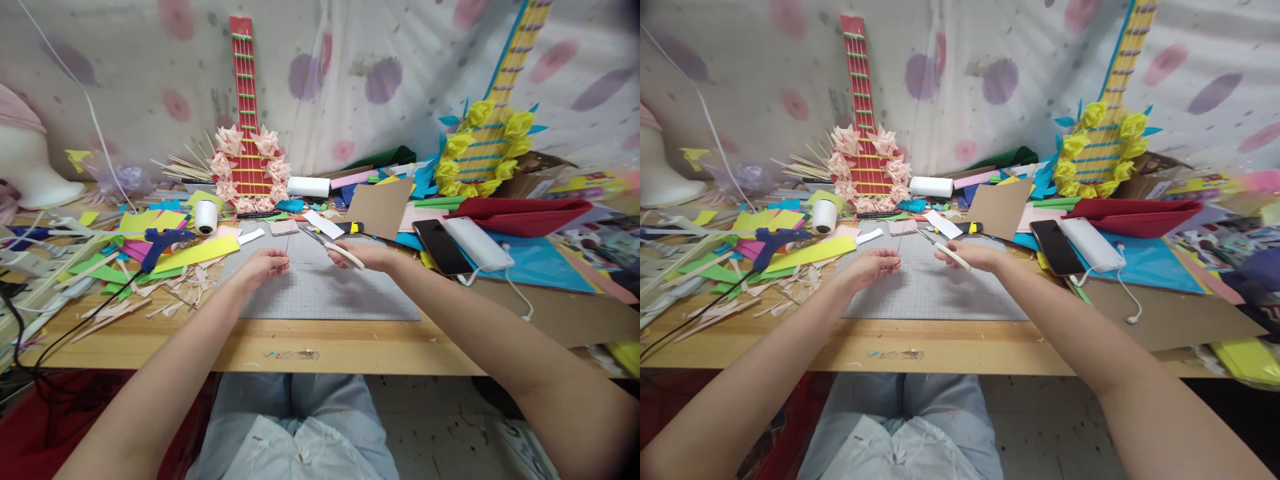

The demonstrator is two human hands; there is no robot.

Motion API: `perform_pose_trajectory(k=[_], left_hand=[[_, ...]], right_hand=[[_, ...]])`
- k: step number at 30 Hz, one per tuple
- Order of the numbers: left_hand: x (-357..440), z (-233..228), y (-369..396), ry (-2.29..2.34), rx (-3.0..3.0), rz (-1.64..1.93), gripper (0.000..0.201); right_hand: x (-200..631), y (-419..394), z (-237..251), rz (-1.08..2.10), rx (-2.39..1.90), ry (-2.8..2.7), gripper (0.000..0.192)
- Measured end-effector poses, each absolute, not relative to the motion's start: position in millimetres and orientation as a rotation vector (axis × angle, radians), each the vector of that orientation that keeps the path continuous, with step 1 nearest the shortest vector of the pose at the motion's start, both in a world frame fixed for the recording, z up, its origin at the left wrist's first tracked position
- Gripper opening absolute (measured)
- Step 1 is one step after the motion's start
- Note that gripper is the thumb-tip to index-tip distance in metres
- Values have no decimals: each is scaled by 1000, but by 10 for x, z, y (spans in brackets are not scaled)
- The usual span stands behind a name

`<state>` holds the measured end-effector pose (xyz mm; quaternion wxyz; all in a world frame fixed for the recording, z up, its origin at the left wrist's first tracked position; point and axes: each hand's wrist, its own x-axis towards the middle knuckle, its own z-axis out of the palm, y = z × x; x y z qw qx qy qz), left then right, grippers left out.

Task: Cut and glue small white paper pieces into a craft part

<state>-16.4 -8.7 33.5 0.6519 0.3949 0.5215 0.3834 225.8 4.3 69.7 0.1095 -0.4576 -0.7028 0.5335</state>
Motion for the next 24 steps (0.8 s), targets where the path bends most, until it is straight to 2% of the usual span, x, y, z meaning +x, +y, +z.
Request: perform_pose_trajectory(k=[4,9,24], left_hand=[[-164,389,-88,1180,891,882,18],[-114,457,-114,1160,905,823,17],[21,542,-141,1169,918,732,30]], right_hand=[[2125,138,690,2013,-1095,-2064,42],[2008,275,691,2245,-1136,-2020,45],[1956,317,776,2258,-1264,-1993,42]])
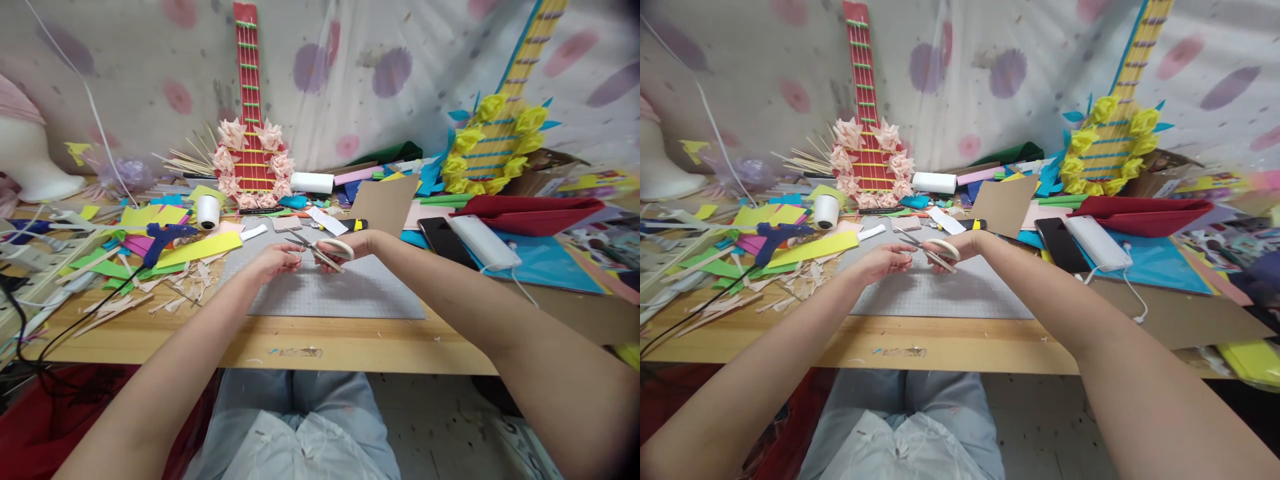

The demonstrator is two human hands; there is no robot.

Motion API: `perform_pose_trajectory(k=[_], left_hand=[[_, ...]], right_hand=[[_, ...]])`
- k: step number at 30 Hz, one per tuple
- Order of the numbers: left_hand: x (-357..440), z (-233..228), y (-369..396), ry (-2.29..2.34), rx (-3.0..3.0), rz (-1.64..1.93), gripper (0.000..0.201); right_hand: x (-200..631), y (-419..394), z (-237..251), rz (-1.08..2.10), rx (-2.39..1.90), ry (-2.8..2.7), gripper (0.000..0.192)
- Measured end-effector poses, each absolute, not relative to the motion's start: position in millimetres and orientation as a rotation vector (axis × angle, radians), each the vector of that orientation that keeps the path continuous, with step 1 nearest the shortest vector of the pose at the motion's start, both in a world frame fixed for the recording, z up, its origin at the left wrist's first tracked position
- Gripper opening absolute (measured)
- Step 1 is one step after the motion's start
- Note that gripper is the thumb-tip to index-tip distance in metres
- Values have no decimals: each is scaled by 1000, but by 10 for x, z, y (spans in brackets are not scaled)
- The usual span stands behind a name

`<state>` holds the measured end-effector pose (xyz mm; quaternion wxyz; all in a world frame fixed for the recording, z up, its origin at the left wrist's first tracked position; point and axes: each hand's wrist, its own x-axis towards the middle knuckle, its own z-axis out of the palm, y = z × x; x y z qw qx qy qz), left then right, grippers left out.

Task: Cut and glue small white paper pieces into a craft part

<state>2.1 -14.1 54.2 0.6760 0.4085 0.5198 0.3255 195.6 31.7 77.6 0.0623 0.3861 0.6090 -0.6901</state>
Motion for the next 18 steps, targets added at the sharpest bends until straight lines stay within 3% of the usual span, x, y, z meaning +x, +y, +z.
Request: perform_pose_trajectory(k=[18], left_hand=[[18,474,-82,1152,843,718,29]], right_hand=[[1949,441,726,-1953,1159,1864,43]])
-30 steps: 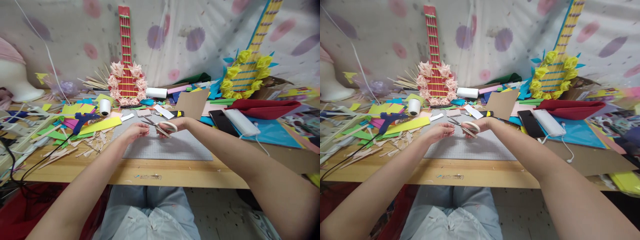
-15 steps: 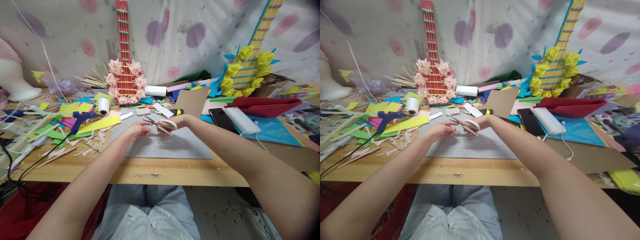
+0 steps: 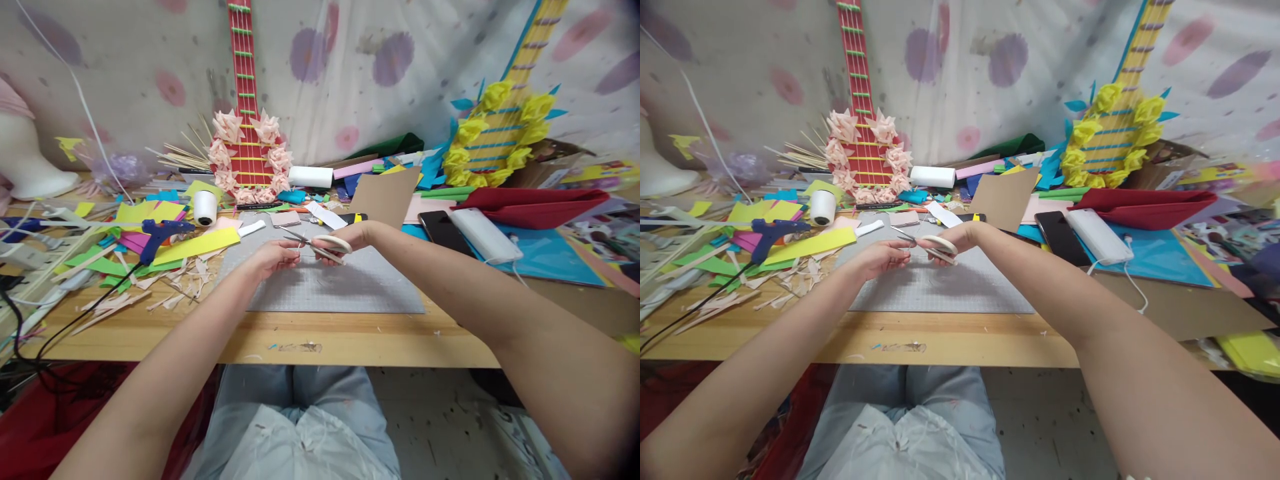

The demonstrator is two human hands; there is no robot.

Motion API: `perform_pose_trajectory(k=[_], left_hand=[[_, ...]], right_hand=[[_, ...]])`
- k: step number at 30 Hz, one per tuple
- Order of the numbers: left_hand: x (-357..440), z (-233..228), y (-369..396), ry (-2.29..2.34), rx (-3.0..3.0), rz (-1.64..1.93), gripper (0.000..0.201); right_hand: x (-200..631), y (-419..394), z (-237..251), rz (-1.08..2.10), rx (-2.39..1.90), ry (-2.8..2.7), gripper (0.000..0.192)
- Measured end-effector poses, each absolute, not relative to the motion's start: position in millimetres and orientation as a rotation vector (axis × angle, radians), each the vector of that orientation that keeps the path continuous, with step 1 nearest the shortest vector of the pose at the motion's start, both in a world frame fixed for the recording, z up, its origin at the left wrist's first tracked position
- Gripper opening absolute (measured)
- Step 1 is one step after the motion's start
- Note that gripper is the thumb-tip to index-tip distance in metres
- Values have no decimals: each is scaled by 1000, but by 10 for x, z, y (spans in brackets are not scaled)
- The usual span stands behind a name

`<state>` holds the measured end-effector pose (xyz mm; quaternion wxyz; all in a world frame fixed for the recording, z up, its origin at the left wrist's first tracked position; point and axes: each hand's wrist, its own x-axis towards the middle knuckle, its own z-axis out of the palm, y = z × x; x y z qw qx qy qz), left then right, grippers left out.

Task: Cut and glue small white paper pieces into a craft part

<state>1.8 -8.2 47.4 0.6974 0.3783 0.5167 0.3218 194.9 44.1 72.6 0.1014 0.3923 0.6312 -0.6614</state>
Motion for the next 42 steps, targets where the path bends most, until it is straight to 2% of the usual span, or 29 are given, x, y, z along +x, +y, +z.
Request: perform_pose_trajectory(k=[6,10,18,25,32,38,40,42], left_hand=[[60,425,-54,1194,789,650,24],[39,386,-21,1201,763,646,23],[-2,379,31,1232,769,591,23],[-17,378,89,1230,774,559,19],[-17,418,102,1270,801,529,22],[-74,431,82,1263,811,527,22],[-133,431,70,1239,791,558,23],[-204,427,61,1204,767,621,23]], right_hand=[[1862,433,756,-1670,1270,1864,22],[1795,425,710,-1769,1269,1765,11],[1806,523,551,-2039,1165,1448,13],[1801,501,516,-2115,1226,1401,16],[1805,504,447,-2095,1272,1446,20],[1831,523,448,-2073,1136,1517,26],[1898,522,492,-2000,1152,1676,24],[2021,514,563,-1786,1262,1943,23]])
